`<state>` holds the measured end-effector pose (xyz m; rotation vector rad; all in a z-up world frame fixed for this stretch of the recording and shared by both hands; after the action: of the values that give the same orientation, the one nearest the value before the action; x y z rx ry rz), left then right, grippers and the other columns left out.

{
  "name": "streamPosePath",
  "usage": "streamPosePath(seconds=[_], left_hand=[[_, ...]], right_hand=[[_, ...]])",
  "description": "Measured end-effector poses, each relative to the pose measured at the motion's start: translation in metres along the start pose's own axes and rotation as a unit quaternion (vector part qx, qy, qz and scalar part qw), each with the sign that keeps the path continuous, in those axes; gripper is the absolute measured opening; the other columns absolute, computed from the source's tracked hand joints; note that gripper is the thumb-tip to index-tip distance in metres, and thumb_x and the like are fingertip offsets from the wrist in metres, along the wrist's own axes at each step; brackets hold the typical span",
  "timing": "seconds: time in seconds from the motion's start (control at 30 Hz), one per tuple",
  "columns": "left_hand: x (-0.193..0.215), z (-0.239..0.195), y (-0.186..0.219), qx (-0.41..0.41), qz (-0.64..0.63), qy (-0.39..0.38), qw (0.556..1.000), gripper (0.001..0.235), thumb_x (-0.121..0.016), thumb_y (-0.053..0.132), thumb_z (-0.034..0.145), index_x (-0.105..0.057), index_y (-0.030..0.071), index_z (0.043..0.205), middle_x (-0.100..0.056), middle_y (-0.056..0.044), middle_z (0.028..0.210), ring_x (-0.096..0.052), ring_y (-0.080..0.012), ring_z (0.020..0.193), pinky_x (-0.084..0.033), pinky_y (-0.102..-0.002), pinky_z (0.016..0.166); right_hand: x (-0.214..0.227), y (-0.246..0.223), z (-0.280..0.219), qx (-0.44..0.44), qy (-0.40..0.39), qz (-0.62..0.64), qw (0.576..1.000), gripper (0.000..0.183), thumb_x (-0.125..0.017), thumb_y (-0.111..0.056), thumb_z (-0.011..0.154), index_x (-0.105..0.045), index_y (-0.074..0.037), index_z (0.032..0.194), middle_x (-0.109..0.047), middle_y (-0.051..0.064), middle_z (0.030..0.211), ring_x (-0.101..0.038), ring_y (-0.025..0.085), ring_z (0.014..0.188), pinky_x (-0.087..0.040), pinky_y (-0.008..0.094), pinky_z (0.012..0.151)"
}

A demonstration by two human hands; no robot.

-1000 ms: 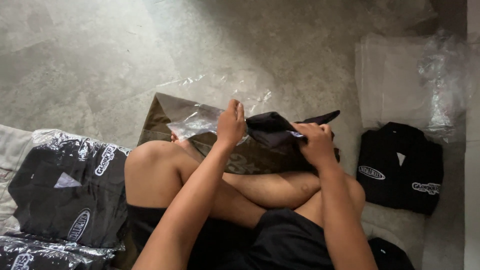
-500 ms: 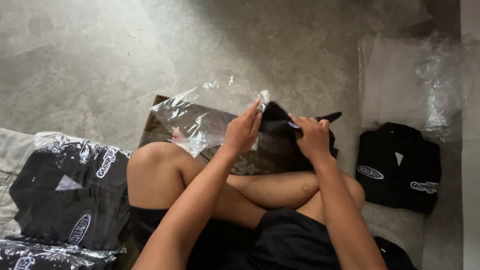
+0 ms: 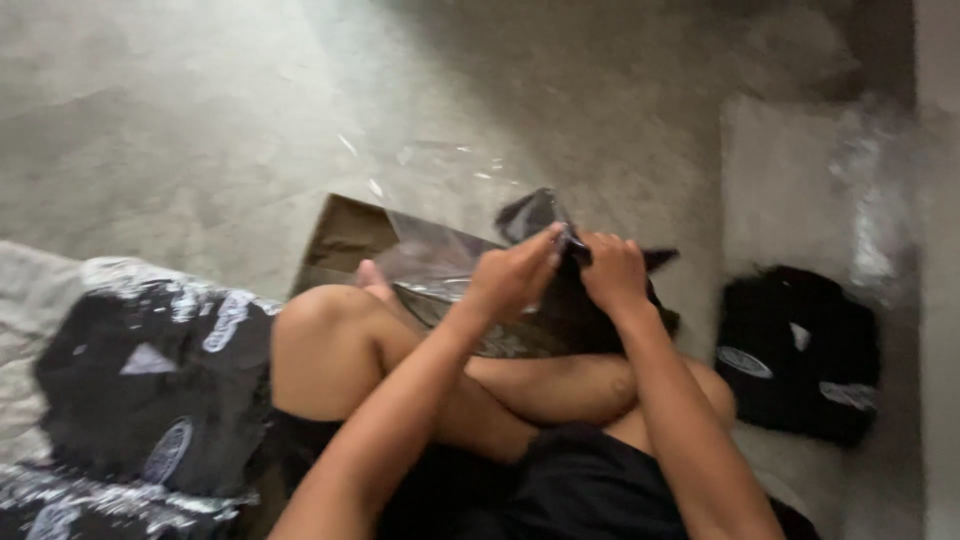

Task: The person sits on the floor and folds a black polo shirt. They then place the folded shirt into a clear plastic bag, seal it, and set it aside on a nearby mattress.

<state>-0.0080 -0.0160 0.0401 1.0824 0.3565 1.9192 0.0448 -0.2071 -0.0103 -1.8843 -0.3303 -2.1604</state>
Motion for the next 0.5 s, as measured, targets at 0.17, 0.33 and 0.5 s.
streamPosePath(seconds=[0.17, 0.33, 0.5], left_hand=[[-0.002, -0.003, 0.001, 0.073, -0.032, -0.007, 0.997, 0.030, -0.044, 0.036, 0.090, -0.051, 0.028, 0.118, -0.065, 0.000, 0.102, -0.064, -0.0336, 0.069, -0.051, -0.043, 0.057], [-0.001, -0.002, -0.019, 0.169, -0.034, -0.049, 0.984, 0.026, -0.034, 0.044, 0.093, -0.052, 0.026, 0.098, -0.065, -0.007, 0.073, -0.062, -0.0372, 0.069, -0.048, -0.047, 0.061], [0.015, 0.008, -0.010, 0.213, -0.099, -0.098, 0.967, 0.026, -0.034, 0.038, 0.094, -0.048, 0.018, 0.100, -0.062, -0.021, 0.071, -0.059, -0.0454, 0.076, -0.044, -0.055, 0.065]], right_hand=[[-0.026, 0.007, 0.012, 0.045, -0.041, -0.018, 0.998, 0.025, -0.056, -0.024, 0.071, -0.062, -0.022, 0.095, -0.063, -0.003, 0.087, -0.061, 0.020, 0.088, -0.043, 0.037, 0.077], [0.058, -0.055, 0.017, 0.025, -0.134, 0.073, 0.988, 0.025, -0.058, -0.020, 0.073, -0.062, -0.013, 0.097, -0.067, 0.009, 0.092, -0.060, 0.028, 0.096, -0.040, 0.041, 0.085], [0.069, -0.061, 0.016, 0.022, -0.262, 0.037, 0.964, 0.088, -0.074, -0.049, 0.054, -0.042, -0.024, 0.132, -0.062, 0.003, 0.114, -0.054, 0.024, 0.112, -0.032, 0.046, 0.099]])
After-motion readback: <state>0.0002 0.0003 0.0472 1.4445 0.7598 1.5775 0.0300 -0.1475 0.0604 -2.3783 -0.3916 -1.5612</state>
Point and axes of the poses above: each hand's wrist, its own z-axis towards the middle knuckle, its own x-axis out of the back of the hand, y = z × x, the point moved 2 cm from there along z, towards the middle knuckle
